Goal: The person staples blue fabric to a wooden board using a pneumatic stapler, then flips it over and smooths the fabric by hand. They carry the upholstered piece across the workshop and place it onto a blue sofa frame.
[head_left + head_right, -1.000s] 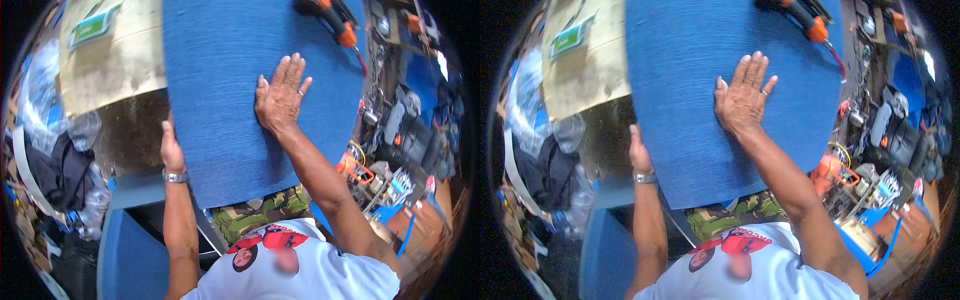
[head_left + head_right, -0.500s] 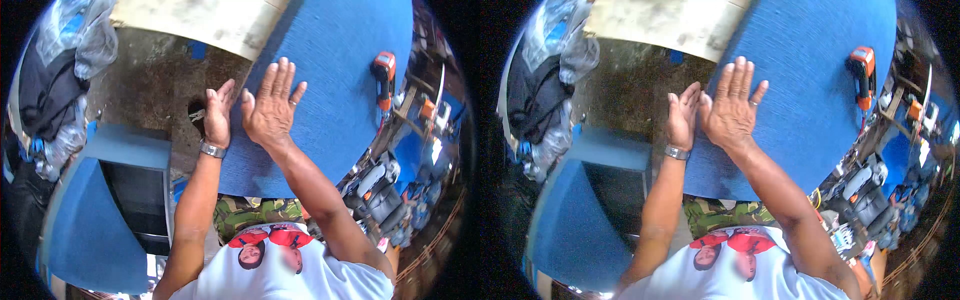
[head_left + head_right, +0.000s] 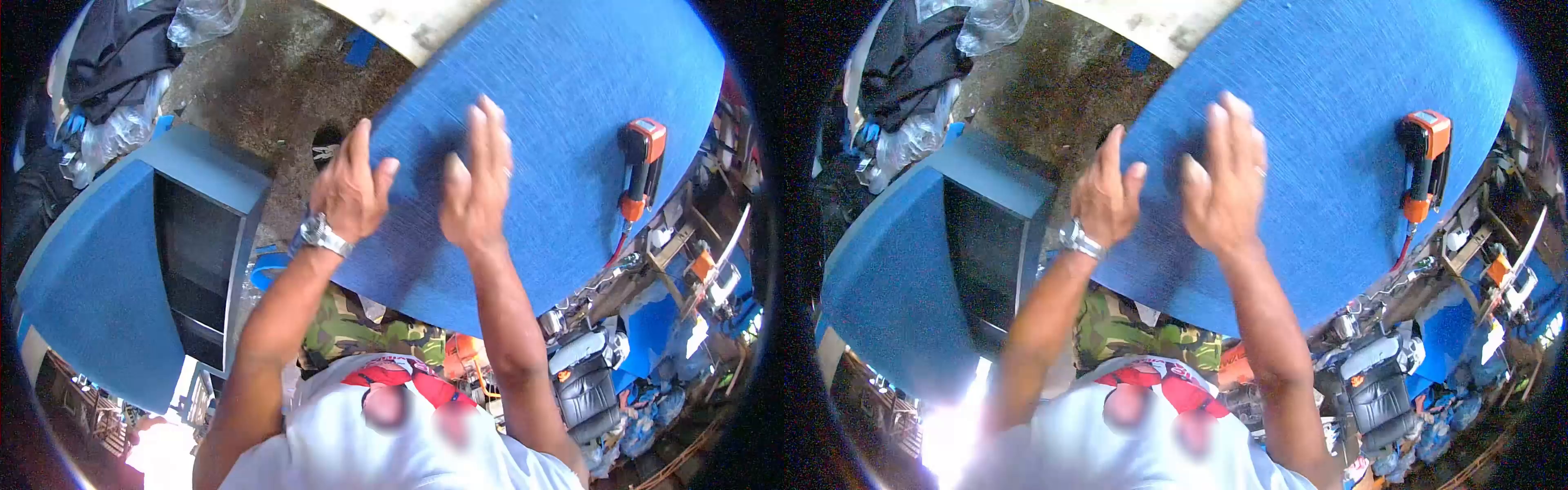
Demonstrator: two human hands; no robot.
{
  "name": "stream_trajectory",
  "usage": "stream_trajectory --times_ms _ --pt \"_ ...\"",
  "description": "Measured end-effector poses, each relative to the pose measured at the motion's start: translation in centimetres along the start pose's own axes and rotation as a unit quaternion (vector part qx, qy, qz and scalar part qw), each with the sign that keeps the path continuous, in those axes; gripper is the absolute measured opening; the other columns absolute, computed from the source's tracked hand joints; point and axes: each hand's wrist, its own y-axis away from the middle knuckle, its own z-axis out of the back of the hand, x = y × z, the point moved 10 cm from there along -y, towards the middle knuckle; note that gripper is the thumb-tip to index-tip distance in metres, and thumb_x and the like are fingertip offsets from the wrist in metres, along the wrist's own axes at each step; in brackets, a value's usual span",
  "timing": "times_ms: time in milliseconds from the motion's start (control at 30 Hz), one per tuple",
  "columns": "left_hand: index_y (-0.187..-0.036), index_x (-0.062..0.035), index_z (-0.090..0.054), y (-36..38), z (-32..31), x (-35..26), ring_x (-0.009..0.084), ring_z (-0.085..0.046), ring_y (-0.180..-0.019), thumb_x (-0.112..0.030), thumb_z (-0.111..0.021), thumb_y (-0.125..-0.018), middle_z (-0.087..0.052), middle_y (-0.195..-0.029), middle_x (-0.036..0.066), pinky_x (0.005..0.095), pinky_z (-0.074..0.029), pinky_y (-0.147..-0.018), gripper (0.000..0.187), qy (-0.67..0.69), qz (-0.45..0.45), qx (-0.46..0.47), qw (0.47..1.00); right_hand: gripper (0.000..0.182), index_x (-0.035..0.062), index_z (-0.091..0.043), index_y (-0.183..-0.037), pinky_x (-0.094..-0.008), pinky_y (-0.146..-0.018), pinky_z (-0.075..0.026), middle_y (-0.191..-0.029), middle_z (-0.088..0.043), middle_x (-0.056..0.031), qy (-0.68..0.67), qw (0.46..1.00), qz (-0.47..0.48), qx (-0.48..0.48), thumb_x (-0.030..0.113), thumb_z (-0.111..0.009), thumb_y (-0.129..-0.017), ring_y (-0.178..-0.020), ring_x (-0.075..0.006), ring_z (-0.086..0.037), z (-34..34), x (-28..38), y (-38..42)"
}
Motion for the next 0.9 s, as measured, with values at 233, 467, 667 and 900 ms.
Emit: stream_trajectory --times_ms 233,467,667,900 --pt "-0.144 0.0019 -0.051 -1.7 -1.9 3.9 0.0436 -0.065 -0.118 -0.049 -0.039 -0.109 -0.065 -0.130 0.027 0.0446 -0.050 -0.101 0.063 0.111 0.056 0.100 0.987 0.094 -0.0032 -0.010 -0.162 -0.0614 -0.124 -0.002 -0.167 -0.013 -0.0312 0.218 0.960 -0.152 0.084 0.064 -0.036 -0.102 -0.156 -0.0479 -0.010 8.9 -18.1 26.3" --pt "-0.147 0.0034 -0.050 -2.0 -2.2 4.3 0.0333 -0.058 -0.133 -0.053 -0.036 -0.109 -0.064 -0.138 0.023 0.0379 -0.042 -0.111 0.069 0.149 0.080 0.151 0.974 0.118 -0.0079 -0.001 -0.161 -0.0689 -0.119 0.008 -0.164 -0.003 -0.0399 0.193 0.974 -0.110 0.052 0.078 -0.043 -0.093 -0.153 -0.0565 0.000 3.1 -12.2 20.6" --pt "-0.142 0.0021 -0.057 -2.5 -1.9 4.0 0.0343 -0.065 -0.124 -0.053 -0.040 -0.109 -0.066 -0.133 0.025 0.0384 -0.048 -0.104 0.067 0.138 0.071 0.123 0.980 0.114 -0.0159 -0.023 -0.153 -0.0728 -0.117 0.008 -0.161 -0.016 -0.0415 0.150 0.984 -0.049 0.081 0.076 -0.051 -0.090 -0.153 -0.0567 -0.006 -3.5 -3.5 9.6" --pt "-0.134 0.0022 -0.063 -2.8 -1.6 4.6 0.0401 -0.067 -0.116 -0.049 -0.043 -0.108 -0.068 -0.128 0.026 0.0430 -0.053 -0.097 0.061 0.149 0.043 0.073 0.985 0.101 -0.0169 -0.038 -0.146 -0.0715 -0.119 0.006 -0.162 -0.019 -0.0399 0.146 0.983 -0.022 0.105 0.067 -0.052 -0.092 -0.154 -0.0542 -0.008 -7.2 0.9 3.1"
